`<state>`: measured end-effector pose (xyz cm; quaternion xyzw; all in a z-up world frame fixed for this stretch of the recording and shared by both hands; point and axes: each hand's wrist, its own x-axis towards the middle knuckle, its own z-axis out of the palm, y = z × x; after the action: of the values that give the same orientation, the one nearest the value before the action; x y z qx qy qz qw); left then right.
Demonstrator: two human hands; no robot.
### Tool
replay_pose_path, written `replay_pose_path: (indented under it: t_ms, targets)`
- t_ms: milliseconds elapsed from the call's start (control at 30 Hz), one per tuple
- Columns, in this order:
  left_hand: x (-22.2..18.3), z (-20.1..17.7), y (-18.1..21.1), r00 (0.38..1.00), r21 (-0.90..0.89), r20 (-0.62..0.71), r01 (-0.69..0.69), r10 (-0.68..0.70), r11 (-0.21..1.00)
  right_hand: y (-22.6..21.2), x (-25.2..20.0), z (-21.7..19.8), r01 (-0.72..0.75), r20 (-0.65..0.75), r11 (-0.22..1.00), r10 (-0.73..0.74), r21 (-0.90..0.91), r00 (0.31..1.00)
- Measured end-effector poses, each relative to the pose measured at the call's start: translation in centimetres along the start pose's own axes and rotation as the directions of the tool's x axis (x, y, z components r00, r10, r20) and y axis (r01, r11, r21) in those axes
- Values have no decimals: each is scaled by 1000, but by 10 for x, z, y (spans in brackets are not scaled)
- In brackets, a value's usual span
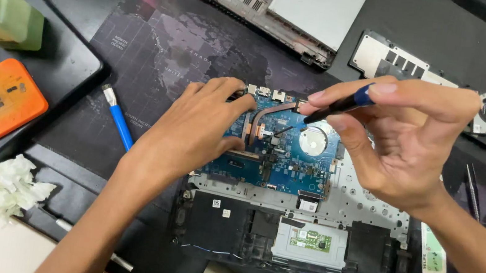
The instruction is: The person works on a disassembled laptop at a repair bench, using a screwdriver to remove screws from the motherboard and chassis, lifting the cooling fan and heat sink assembly, and using tweezers to handle small components and screws. They set parts and tools aside on the mat as they continue working on the board.
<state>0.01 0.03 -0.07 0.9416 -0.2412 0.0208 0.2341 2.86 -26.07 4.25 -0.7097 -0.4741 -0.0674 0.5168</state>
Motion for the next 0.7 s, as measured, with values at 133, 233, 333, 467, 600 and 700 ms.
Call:
replay_pose_path:
  t_ms: [133,233,333,467,600,700]
  targets:
    - [1,-1,2,1000,20,12,12,-12,1000,5,0,0,2,3,1000,-2,-25,1000]
    - [2,-1,4,999,29,37,34,-35,999,8,1,0,13,13,999,-13,-33,1000]
    - [3,-1,5,998,42,52,40,-42,998,7,5,1,18,23,999,-17,-33,1000]
    - [2,-1,7,998,66,57,26,-29,998,11,0,2,15,8,999,-14,-31,1000]
    - [2,0,7,999,79,49,12,-16,997,17,-1,5,62,-24,994,-64,-84,998]
    - [2,-1,8,999,72,43,10,-13,997,10,4,7,140,-34,981,-146,-137,989]
